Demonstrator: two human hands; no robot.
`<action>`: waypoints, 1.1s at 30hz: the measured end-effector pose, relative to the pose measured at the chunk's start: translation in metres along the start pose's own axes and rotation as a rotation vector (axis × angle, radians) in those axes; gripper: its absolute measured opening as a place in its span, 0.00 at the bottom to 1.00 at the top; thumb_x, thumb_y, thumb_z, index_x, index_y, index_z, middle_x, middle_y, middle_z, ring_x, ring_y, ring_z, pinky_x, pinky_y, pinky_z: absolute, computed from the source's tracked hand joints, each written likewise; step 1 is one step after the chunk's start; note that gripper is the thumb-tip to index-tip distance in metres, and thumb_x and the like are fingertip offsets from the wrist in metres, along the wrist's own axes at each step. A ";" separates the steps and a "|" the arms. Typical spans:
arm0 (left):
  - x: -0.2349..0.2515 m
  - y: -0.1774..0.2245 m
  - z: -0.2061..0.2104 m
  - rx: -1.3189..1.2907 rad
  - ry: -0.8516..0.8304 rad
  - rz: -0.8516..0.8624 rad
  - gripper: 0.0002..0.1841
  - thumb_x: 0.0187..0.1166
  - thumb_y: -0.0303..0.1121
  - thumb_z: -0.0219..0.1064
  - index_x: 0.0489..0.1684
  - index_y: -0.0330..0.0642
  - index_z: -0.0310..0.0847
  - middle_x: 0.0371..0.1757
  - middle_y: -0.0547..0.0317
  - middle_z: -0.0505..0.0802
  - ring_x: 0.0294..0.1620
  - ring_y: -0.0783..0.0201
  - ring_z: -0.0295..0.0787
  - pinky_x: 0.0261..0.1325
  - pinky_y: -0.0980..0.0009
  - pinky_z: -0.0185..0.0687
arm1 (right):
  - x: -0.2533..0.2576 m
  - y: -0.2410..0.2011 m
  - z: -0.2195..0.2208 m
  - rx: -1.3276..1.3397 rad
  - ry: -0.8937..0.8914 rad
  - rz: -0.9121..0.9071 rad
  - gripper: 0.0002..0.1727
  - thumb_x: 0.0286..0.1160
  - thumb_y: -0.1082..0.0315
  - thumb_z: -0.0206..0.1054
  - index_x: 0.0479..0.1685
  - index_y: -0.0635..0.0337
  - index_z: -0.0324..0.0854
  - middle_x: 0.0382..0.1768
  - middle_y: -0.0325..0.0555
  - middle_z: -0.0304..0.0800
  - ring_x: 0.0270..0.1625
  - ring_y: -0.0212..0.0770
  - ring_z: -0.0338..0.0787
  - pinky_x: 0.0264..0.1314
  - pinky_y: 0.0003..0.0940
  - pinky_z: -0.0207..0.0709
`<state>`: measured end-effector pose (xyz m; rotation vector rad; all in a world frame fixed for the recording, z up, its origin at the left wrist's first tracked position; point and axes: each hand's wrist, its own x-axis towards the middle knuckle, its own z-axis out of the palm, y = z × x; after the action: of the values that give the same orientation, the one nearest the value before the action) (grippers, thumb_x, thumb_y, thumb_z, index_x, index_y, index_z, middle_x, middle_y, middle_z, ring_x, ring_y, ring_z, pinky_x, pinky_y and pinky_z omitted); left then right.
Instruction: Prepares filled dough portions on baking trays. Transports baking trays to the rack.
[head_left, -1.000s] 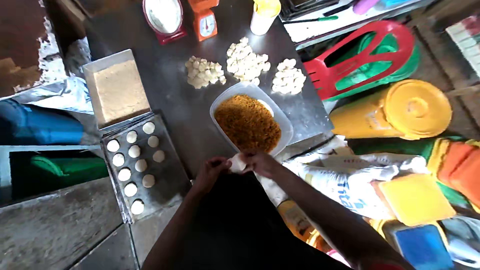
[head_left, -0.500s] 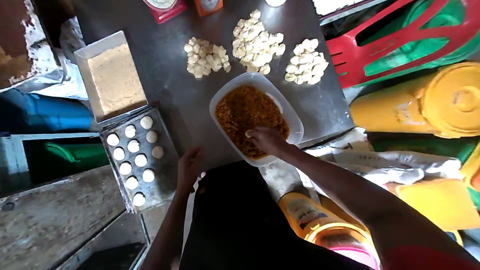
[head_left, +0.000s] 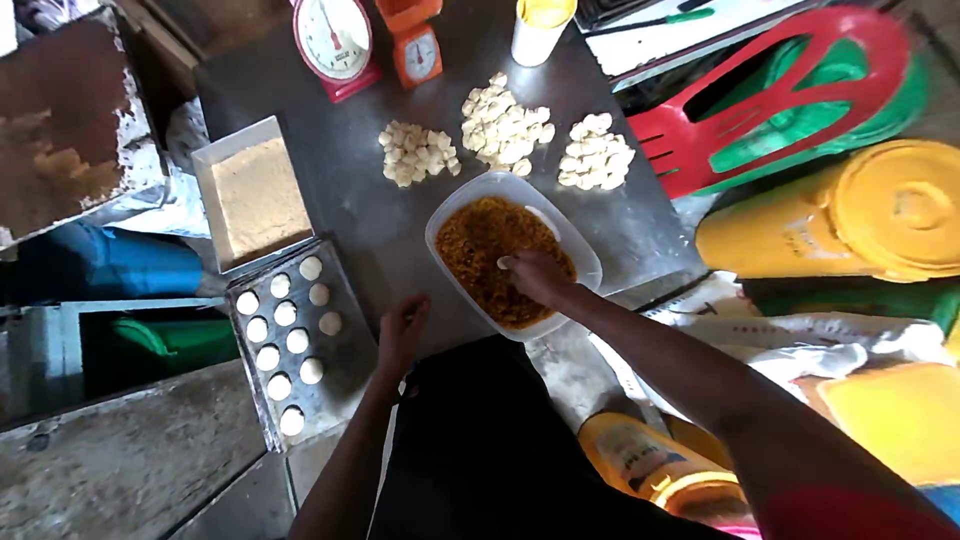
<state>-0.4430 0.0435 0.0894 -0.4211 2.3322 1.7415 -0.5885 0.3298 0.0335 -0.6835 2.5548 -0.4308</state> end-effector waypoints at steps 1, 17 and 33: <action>0.006 0.009 0.002 0.014 -0.009 0.033 0.17 0.88 0.36 0.62 0.65 0.35 0.85 0.58 0.51 0.94 0.58 0.61 0.93 0.64 0.62 0.90 | 0.002 0.002 -0.009 0.110 0.018 0.059 0.16 0.78 0.67 0.70 0.63 0.55 0.89 0.59 0.59 0.89 0.62 0.62 0.89 0.65 0.66 0.81; 0.097 0.070 0.117 -0.222 -0.261 -0.046 0.21 0.95 0.40 0.50 0.75 0.41 0.78 0.61 0.46 0.91 0.56 0.55 0.91 0.60 0.52 0.89 | -0.029 0.000 -0.057 0.915 0.253 0.139 0.12 0.73 0.71 0.76 0.54 0.56 0.92 0.49 0.43 0.95 0.50 0.38 0.94 0.58 0.42 0.89; 0.095 0.079 0.109 0.034 -0.060 -0.026 0.17 0.87 0.32 0.63 0.72 0.44 0.82 0.66 0.44 0.85 0.57 0.54 0.90 0.59 0.56 0.92 | -0.009 -0.013 -0.046 0.727 0.443 0.090 0.05 0.72 0.68 0.78 0.43 0.56 0.93 0.46 0.45 0.93 0.44 0.37 0.93 0.49 0.41 0.92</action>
<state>-0.5601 0.1585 0.0989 -0.3855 2.3007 1.6773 -0.5995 0.3317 0.0811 -0.2103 2.5053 -1.5130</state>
